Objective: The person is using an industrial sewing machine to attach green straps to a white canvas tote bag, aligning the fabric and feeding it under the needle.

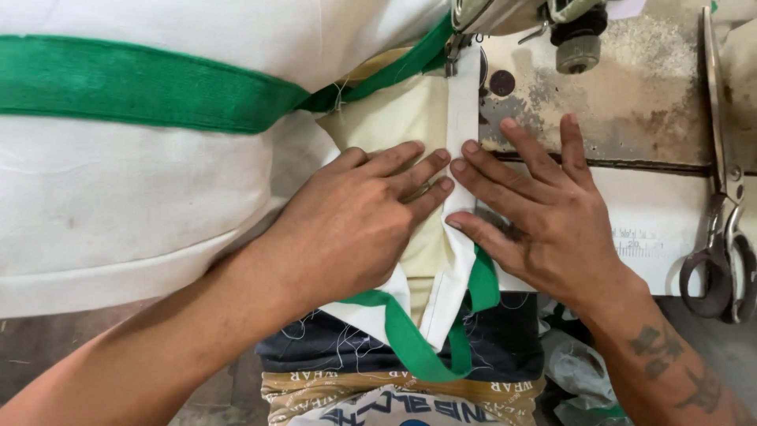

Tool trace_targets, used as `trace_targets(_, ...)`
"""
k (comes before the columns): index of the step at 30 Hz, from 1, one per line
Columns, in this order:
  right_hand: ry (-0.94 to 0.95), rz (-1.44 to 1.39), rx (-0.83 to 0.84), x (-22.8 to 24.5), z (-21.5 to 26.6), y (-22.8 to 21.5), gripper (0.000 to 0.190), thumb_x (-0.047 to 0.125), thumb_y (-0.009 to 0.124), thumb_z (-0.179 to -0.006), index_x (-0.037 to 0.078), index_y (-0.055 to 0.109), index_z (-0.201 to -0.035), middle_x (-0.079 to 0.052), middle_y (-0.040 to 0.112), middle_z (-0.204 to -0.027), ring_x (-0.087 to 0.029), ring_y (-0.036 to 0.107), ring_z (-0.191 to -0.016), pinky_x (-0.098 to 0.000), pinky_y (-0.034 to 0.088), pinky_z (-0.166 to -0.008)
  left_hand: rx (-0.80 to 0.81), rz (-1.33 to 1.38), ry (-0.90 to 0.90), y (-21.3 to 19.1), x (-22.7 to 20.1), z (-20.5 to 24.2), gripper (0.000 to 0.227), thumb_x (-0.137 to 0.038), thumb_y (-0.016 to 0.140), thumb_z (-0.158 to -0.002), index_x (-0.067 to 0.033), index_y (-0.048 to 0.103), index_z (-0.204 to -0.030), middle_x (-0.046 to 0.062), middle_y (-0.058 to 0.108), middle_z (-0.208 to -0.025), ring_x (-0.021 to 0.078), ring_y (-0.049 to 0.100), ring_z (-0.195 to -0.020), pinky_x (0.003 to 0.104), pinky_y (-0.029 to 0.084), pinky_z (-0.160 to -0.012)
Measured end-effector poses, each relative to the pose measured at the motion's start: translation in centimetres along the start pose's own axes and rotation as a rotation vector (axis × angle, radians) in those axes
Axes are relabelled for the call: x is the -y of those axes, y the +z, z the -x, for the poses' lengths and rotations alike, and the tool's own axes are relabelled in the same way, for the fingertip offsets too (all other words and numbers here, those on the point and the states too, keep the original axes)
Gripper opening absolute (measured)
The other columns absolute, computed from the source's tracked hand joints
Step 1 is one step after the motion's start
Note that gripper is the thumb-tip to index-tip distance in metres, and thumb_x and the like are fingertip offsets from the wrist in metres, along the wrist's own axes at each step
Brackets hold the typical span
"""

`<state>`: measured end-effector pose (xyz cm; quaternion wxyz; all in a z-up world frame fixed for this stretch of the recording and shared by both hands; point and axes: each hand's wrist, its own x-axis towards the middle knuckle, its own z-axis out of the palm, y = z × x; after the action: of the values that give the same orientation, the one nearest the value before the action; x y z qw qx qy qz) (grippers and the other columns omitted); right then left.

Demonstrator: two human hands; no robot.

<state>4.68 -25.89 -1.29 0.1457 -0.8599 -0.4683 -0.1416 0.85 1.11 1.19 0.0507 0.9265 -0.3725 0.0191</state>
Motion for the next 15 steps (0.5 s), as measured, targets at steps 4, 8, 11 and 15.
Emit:
trace_targets(4,-0.016,0.057,0.035,0.0,-0.7,-0.6,0.061,0.041,0.089,-0.108,0.014,0.067,-0.158,-0.008,0.066,-0.162,-0.035,0.04,-0.162,-0.0693,0.013,-0.135,-0.014,-0.031,0.007,0.1,0.8,-0.3,0.069,-0.032,0.063,-0.091,-0.0151,0.059,-0.158,0.008,0.055,-0.167,0.0275,0.049,-0.15,0.049,0.05,-0.095)
trace_targets(8,0.028,0.037,0.059,-0.8,-1.4,-0.6,0.06,0.047,0.09,-0.104,0.014,0.076,-0.152,-0.009,0.069,-0.16,-0.032,0.036,-0.163,-0.0635,0.008,-0.137,-0.006,0.017,0.028,0.4,2.0,-0.8,0.064,-0.035,0.061,-0.096,-0.017,0.059,-0.157,0.009,0.054,-0.168,0.0305,0.05,-0.151,0.054,0.049,-0.101)
trace_targets(11,0.036,0.046,0.075,-1.5,-1.6,-0.1,0.06,0.047,0.09,-0.106,0.013,0.077,-0.153,-0.008,0.069,-0.161,-0.033,0.036,-0.163,-0.0635,0.006,-0.136,-0.052,0.016,0.028,0.7,2.9,-1.2,0.06,-0.035,0.058,-0.098,-0.0178,0.063,-0.155,0.006,0.057,-0.165,0.0297,0.051,-0.15,0.052,0.049,-0.098)
trace_targets(15,0.057,0.036,0.09,-2.4,-2.0,0.1,0.061,0.048,0.091,-0.106,0.015,0.075,-0.155,-0.006,0.065,-0.165,-0.033,0.034,-0.164,-0.0645,0.007,-0.135,-0.004,-0.033,0.046,0.7,4.0,-2.0,0.063,-0.039,0.056,-0.099,-0.0172,0.058,-0.158,0.004,0.055,-0.167,0.0301,0.049,-0.151,0.054,0.05,-0.097)
